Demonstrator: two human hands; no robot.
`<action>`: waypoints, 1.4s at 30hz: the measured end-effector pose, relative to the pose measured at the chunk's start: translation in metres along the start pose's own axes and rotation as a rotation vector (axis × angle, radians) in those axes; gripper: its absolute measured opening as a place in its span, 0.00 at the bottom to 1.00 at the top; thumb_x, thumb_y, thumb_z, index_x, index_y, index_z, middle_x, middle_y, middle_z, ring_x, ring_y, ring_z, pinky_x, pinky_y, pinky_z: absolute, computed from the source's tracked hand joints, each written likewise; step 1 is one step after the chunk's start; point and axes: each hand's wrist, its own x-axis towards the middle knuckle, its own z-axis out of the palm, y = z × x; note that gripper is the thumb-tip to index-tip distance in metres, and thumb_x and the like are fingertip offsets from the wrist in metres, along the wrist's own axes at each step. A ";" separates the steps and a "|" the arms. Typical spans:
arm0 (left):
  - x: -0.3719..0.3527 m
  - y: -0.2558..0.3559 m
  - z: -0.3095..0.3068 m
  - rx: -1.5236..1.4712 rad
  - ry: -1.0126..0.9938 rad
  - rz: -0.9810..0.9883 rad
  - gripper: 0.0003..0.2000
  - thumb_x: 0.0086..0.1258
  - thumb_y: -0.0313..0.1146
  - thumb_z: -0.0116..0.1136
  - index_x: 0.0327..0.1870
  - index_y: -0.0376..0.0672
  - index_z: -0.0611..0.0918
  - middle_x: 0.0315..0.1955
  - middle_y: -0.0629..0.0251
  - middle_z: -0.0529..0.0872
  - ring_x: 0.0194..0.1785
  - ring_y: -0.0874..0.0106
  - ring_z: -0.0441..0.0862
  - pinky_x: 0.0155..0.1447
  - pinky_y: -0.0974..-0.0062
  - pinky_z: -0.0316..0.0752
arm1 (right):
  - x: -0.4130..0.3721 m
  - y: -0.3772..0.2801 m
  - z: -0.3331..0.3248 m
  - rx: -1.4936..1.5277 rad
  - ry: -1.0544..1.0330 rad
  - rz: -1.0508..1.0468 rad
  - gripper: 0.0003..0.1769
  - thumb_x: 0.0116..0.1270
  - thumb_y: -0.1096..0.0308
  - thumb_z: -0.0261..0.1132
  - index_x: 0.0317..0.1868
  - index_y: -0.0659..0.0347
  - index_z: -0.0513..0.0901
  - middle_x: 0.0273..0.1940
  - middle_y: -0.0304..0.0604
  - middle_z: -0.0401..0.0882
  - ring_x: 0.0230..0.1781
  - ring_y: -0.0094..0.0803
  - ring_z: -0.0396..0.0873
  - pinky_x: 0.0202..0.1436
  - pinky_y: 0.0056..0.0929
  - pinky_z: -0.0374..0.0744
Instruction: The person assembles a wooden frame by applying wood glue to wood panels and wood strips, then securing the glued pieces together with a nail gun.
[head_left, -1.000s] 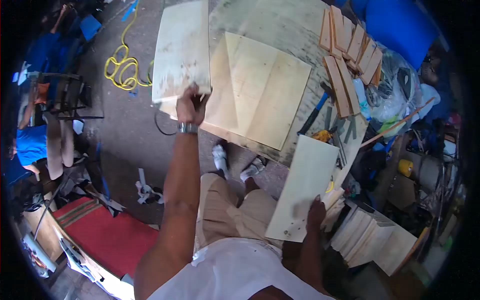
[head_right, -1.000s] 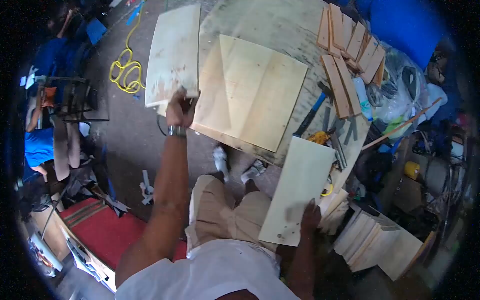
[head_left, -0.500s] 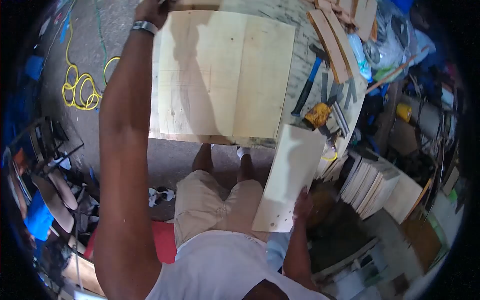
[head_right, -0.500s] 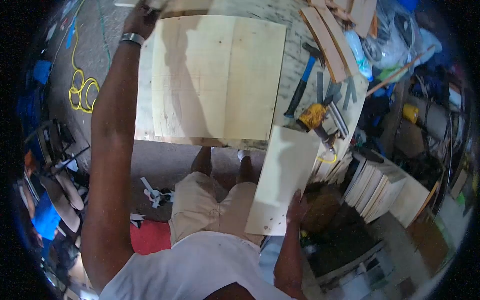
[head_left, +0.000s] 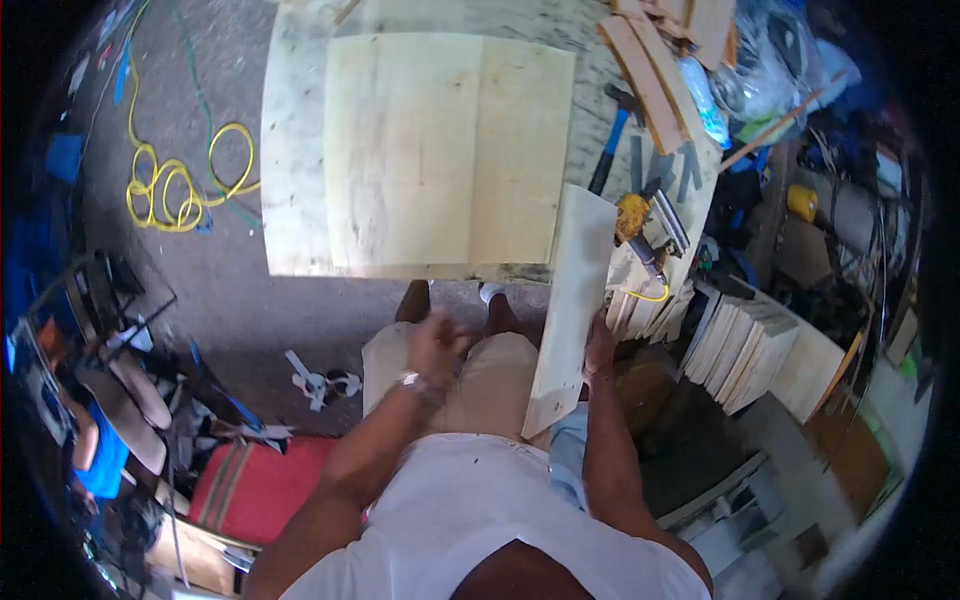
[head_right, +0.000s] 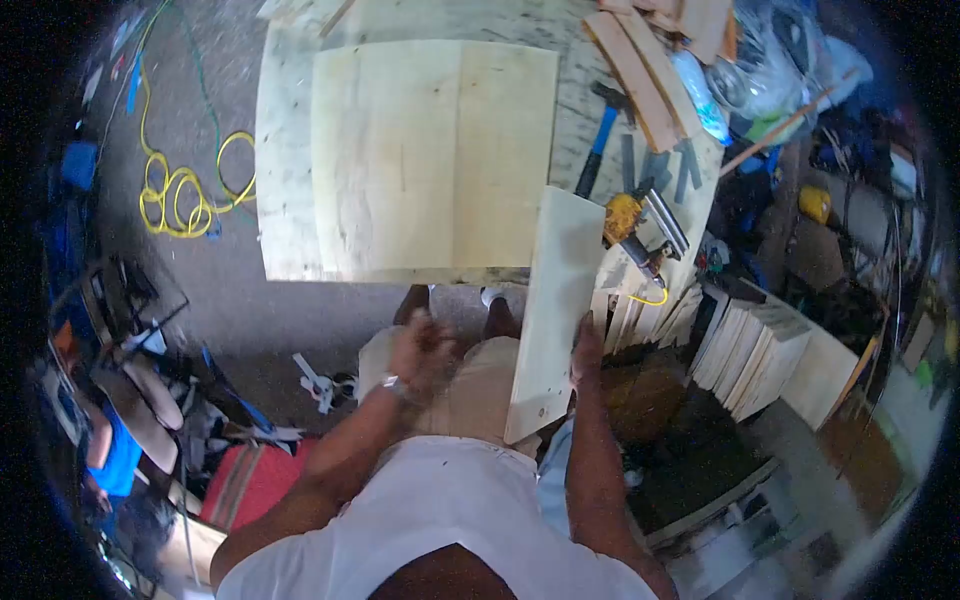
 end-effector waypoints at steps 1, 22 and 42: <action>-0.002 -0.015 0.038 -0.160 0.023 -0.033 0.09 0.73 0.39 0.53 0.40 0.42 0.79 0.42 0.61 0.82 0.48 0.69 0.80 0.50 0.69 0.78 | -0.005 -0.004 -0.001 0.222 -0.052 0.172 0.24 0.76 0.45 0.49 0.50 0.54 0.81 0.36 0.40 0.80 0.38 0.32 0.79 0.44 0.35 0.78; 0.074 -0.023 0.212 -0.726 0.105 0.398 0.33 0.65 0.64 0.52 0.62 0.49 0.74 0.55 0.64 0.76 0.59 0.63 0.73 0.63 0.59 0.68 | 0.132 0.096 -0.068 0.920 -1.747 0.769 0.29 0.71 0.48 0.56 0.59 0.66 0.70 0.41 0.53 0.76 0.40 0.50 0.81 0.46 0.47 0.80; -0.104 0.036 0.045 -0.081 -0.348 0.666 0.32 0.70 0.45 0.55 0.70 0.37 0.63 0.61 0.53 0.76 0.60 0.57 0.78 0.61 0.57 0.77 | 0.026 -0.054 0.211 0.014 -0.221 -0.595 0.28 0.78 0.47 0.44 0.60 0.63 0.72 0.43 0.47 0.82 0.45 0.35 0.79 0.51 0.37 0.77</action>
